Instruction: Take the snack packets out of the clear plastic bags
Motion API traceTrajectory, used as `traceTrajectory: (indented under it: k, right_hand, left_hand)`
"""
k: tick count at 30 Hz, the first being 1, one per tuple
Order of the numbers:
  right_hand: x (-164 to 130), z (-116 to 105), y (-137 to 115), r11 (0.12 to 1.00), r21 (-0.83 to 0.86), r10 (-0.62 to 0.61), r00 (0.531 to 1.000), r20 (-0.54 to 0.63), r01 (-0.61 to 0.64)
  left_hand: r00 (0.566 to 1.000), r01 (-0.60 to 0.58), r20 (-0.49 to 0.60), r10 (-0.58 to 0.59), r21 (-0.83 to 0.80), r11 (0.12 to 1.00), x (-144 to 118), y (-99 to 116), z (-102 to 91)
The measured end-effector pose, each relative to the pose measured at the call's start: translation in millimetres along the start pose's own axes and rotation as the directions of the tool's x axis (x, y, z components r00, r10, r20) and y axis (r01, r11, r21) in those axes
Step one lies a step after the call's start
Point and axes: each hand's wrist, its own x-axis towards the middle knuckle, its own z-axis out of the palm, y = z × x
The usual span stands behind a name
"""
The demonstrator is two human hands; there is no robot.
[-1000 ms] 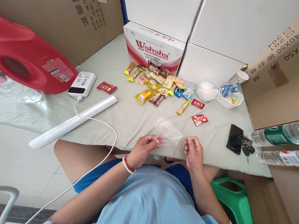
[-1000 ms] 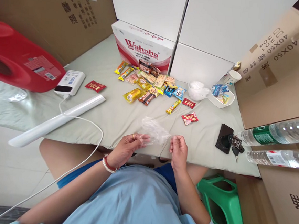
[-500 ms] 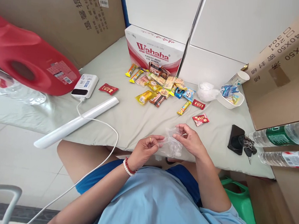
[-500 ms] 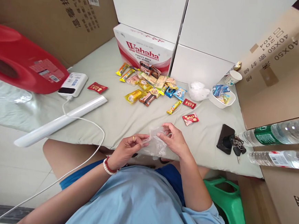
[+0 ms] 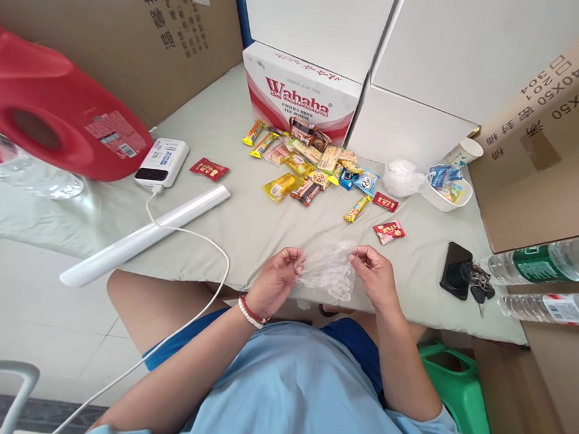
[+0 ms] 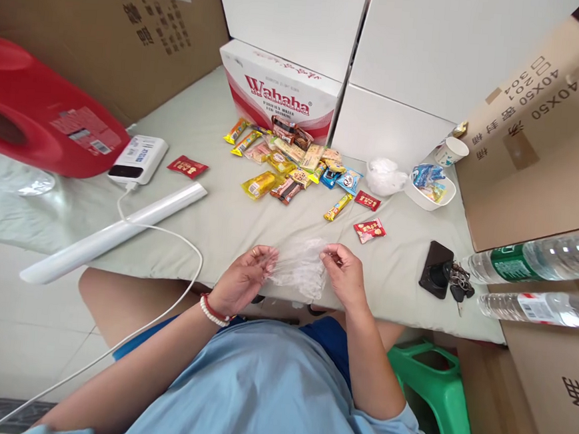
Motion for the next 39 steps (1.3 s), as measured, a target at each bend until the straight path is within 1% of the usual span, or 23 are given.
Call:
traceTrajectory:
  k: [2,4,6,8,9,11,13,15,17,19,20,21,22,23,24,26,27,29,31,33,36,38,39]
  right_hand:
    - [-0.3,2.0,0.0,0.997,-0.052,-0.061,0.998,0.003,0.061]
    - [-0.4,4.5,-1.4,0.987,-0.102,-0.127,0.992,0.005,0.127]
    - [-1.7,7.4,-4.7,0.97,-0.146,-0.196,0.981,-0.008,0.193]
    - [-5.0,10.1,-9.1,0.951,-0.182,-0.259,0.965,-0.041,0.248]
    - [-7.6,11.0,-11.1,0.943,-0.198,-0.285,0.957,-0.061,0.268]
    - [-14.6,11.8,-13.8,0.926,-0.23,-0.327,0.94,-0.094,0.299]
    - [-23.8,11.5,-13.1,0.914,-0.257,-0.354,0.926,-0.126,0.315]
    - [-34.4,11.2,-8.4,0.92,-0.257,-0.343,0.925,-0.161,0.296]
    - [-45.3,11.4,0.1,0.951,-0.206,-0.263,0.953,-0.149,0.23]
    - [-54.9,11.2,10.5,0.985,-0.126,-0.12,0.992,-0.034,0.115]
    - [-58.6,10.5,15.6,0.994,-0.091,-0.048,0.998,0.042,0.052]
    - [-61.3,9.3,19.9,0.998,-0.067,0.01,0.994,0.107,-0.003]
    - [-62.9,7.7,23.0,0.998,-0.055,0.043,0.989,0.144,-0.035]
    - [-63.5,6.0,24.6,0.998,-0.056,0.046,0.988,0.148,-0.038]
    - [-63.2,4.6,24.4,0.997,-0.07,0.02,0.992,0.124,-0.011]
    - [-60.4,5.2,18.4,0.985,-0.135,-0.1,0.993,0.07,0.108]
    - [-58.3,8.1,13.0,0.967,-0.178,-0.175,0.983,0.06,0.183]
    - [-52.7,18.9,-0.8,0.909,-0.269,-0.304,0.949,0.089,0.317]
    - [-43.9,32.2,-15.2,0.842,-0.359,-0.382,0.915,0.127,0.401]
    - [-31.0,40.6,-27.2,0.784,-0.445,-0.432,0.895,0.11,0.433]
    - [-7.6,36.6,-39.9,0.722,-0.542,-0.503,0.864,0.015,0.429]
    - [4.8,28.6,-46.3,0.723,-0.531,-0.522,0.853,0.0,0.442]
    - [8.6,25.5,-49.2,0.745,-0.482,-0.511,0.859,0.03,0.461]
  left_hand:
    - [0.997,0.039,0.062,-0.038,-0.022,0.999,-2.3,3.9,3.8]
    - [0.997,0.012,0.072,-0.016,0.062,0.998,-3.4,7.2,7.9]
    - [0.999,-0.047,-0.01,0.05,0.216,0.975,-1.6,9.0,10.8]
    - [0.987,-0.047,-0.135,0.093,0.311,0.949,2.8,9.5,11.9]
    - [0.977,-0.036,-0.188,0.097,0.304,0.952,5.4,9.7,11.8]
    - [0.961,-0.045,-0.257,0.101,0.214,0.976,10.1,10.5,11.0]
    - [0.945,-0.11,-0.299,0.134,0.097,0.989,13.7,12.8,9.5]
    - [0.916,-0.191,-0.358,0.183,0.012,0.982,16.7,16.8,7.1]
    - [0.889,-0.24,-0.415,0.195,-0.059,0.969,19.5,22.5,3.3]
    - [0.876,-0.25,-0.449,0.174,-0.116,0.961,21.8,28.9,-1.4]
    - [0.875,-0.252,-0.455,0.169,-0.13,0.959,22.4,31.8,-3.4]
    - [0.873,-0.26,-0.454,0.177,-0.127,0.957,22.2,34.2,-4.7]
    - [0.871,-0.276,-0.447,0.201,-0.107,0.955,21.4,35.8,-5.2]
    - [0.867,-0.299,-0.437,0.239,-0.073,0.951,19.7,36.5,-4.6]
    - [0.863,-0.323,-0.421,0.281,-0.03,0.946,17.2,36.1,-2.7]
    - [0.856,-0.359,-0.376,0.355,0.062,0.931,10.3,32.4,4.2]
    - [0.855,-0.37,-0.349,0.384,0.108,0.923,6.2,29.4,8.6]
    - [0.862,-0.379,-0.28,0.423,0.197,0.904,-2.8,22.7,17.6]
    - [0.879,-0.376,-0.194,0.436,0.28,0.883,-11.4,17.3,23.6]
    - [0.895,-0.364,-0.117,0.43,0.361,0.858,-18.7,15.4,24.6]
    - [0.905,-0.349,-0.061,0.421,0.461,0.816,-26.5,18.7,18.7]
    - [0.9,-0.35,-0.054,0.432,0.5,0.792,-30.5,22.6,14.7]
    - [0.896,-0.355,-0.049,0.44,0.514,0.781,-32.3,24.3,13.9]
